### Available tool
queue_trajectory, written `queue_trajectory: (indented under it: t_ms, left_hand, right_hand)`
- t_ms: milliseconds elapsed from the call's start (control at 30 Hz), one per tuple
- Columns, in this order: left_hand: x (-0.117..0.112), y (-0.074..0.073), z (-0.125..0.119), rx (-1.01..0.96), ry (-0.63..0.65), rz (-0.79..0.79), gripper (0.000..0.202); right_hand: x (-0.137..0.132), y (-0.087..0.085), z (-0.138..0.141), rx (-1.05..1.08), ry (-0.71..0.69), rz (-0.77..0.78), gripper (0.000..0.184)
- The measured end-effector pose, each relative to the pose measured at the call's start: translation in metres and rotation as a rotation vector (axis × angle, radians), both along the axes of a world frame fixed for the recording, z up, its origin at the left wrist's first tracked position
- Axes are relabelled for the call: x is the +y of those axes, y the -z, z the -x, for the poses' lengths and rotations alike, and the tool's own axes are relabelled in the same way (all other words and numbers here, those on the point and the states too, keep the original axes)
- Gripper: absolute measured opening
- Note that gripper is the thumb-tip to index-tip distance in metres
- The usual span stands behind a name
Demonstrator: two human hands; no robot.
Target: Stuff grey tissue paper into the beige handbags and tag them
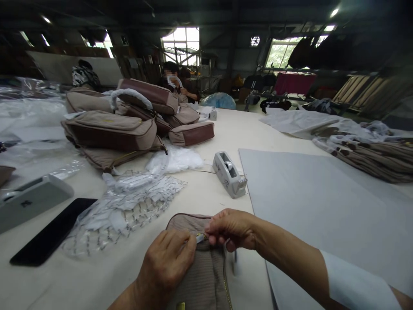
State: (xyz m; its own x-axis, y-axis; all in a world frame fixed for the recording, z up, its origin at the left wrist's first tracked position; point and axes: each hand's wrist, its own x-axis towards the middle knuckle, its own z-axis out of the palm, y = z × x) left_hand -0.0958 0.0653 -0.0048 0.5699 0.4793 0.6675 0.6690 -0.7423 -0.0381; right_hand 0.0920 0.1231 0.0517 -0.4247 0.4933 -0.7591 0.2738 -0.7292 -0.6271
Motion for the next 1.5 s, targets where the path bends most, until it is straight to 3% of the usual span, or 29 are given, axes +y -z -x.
queue_trajectory:
  t_ms: [200, 433, 667, 733, 900, 1000, 1133, 1200, 1300, 1500]
  left_hand:
    - [0.000, 0.008, 0.002, -0.010, 0.011, -0.131, 0.013]
    - [0.002, 0.014, -0.006, -0.066, 0.056, -0.102, 0.009]
    - [0.003, 0.008, -0.013, -0.102, 0.069, 0.062, 0.018]
    - [0.002, 0.008, -0.012, -0.099, 0.058, 0.065, 0.016]
    - [0.000, 0.010, -0.010, -0.152, 0.062, 0.113, 0.015]
    - [-0.003, 0.005, -0.010, -0.220, 0.025, 0.268, 0.014]
    - [-0.007, -0.017, -0.009, -0.309, -0.099, 0.727, 0.013]
    - [-0.006, -0.030, -0.009, -0.326, -0.184, 0.915, 0.014]
    - [-0.001, -0.042, -0.006, -0.365, -0.262, 1.064, 0.013]
    - [0.002, -0.041, -0.006, -0.722, -0.284, 1.503, 0.022]
  right_hand:
    - [0.002, 0.000, 0.003, -0.045, -0.032, 0.036, 0.021]
    - [0.004, 0.002, 0.012, -0.132, -0.112, -0.015, 0.019]
    - [-0.002, -0.006, 0.012, -0.272, -0.151, -0.079, 0.012]
    - [-0.008, -0.009, 0.008, -0.264, -0.104, -0.094, 0.010]
    - [-0.031, -0.013, 0.007, -0.168, 0.154, -0.052, 0.039]
    - [-0.048, -0.008, 0.016, -0.002, 0.362, -0.075, 0.042]
    - [-0.068, 0.001, 0.029, 0.144, 0.537, -0.084, 0.041]
    - [-0.075, 0.006, 0.035, 0.160, 0.564, -0.117, 0.041]
    - [-0.080, 0.012, 0.044, 0.161, 0.562, -0.196, 0.041]
    - [-0.079, 0.037, 0.062, 0.057, 0.539, -0.311, 0.036]
